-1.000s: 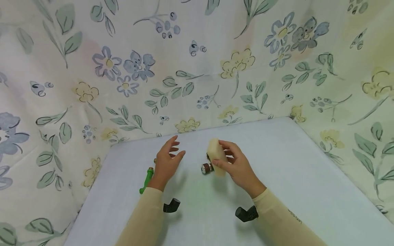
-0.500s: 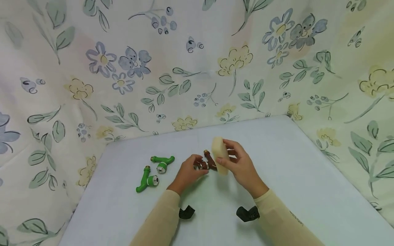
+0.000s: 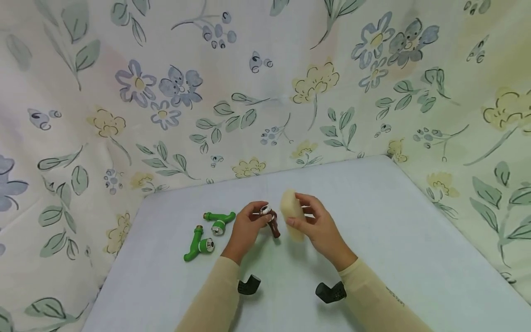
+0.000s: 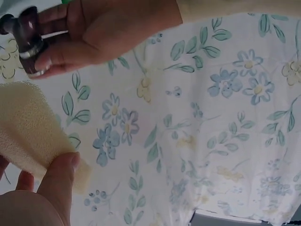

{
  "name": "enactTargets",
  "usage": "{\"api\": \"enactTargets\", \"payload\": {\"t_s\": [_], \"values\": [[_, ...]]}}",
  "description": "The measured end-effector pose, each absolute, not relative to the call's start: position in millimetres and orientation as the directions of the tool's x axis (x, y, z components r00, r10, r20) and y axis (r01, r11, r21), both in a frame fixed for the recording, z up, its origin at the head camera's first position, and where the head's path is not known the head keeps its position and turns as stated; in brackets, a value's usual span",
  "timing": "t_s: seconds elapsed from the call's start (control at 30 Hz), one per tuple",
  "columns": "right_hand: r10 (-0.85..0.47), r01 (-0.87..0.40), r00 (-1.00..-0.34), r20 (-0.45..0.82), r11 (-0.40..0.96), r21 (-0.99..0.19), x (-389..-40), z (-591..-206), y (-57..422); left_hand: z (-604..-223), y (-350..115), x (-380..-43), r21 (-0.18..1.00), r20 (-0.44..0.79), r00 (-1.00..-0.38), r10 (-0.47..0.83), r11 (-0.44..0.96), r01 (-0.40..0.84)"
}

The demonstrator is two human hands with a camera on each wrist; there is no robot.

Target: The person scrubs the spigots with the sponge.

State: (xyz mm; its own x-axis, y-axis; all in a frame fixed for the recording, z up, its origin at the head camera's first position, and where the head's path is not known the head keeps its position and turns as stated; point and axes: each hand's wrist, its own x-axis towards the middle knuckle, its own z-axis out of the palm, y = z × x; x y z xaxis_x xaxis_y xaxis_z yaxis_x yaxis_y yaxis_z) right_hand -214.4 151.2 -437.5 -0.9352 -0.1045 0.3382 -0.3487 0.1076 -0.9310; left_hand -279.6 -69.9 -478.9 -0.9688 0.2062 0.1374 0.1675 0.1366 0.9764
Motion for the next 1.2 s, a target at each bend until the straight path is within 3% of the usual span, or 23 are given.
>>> {"api": "enactTargets", "payload": {"t_s": [0.13, 0.33, 0.6, 1.2], "values": [[-0.137, -0.351, -0.932, 0.335, 0.121, -0.928, -214, -439, 140, -453, -72, -269, 0.976, 0.217, -0.958, 0.189, -0.059, 0.209], [-0.169, -0.381, -0.918, 0.358, 0.132, -0.915, -208, -434, 122, -427, -67, -250, 0.943, 0.307, -0.936, 0.173, -0.188, 0.275], [-0.160, -0.398, -0.913, 0.376, 0.143, -0.906, -206, -429, 115, -417, -70, -240, 0.920, 0.352, -0.927, 0.128, -0.230, 0.318], [-0.086, -0.322, -0.947, 0.311, 0.212, -0.923, -219, -435, 126, -412, -81, -227, 0.913, 0.377, -0.901, 0.213, -0.248, 0.324]]}}
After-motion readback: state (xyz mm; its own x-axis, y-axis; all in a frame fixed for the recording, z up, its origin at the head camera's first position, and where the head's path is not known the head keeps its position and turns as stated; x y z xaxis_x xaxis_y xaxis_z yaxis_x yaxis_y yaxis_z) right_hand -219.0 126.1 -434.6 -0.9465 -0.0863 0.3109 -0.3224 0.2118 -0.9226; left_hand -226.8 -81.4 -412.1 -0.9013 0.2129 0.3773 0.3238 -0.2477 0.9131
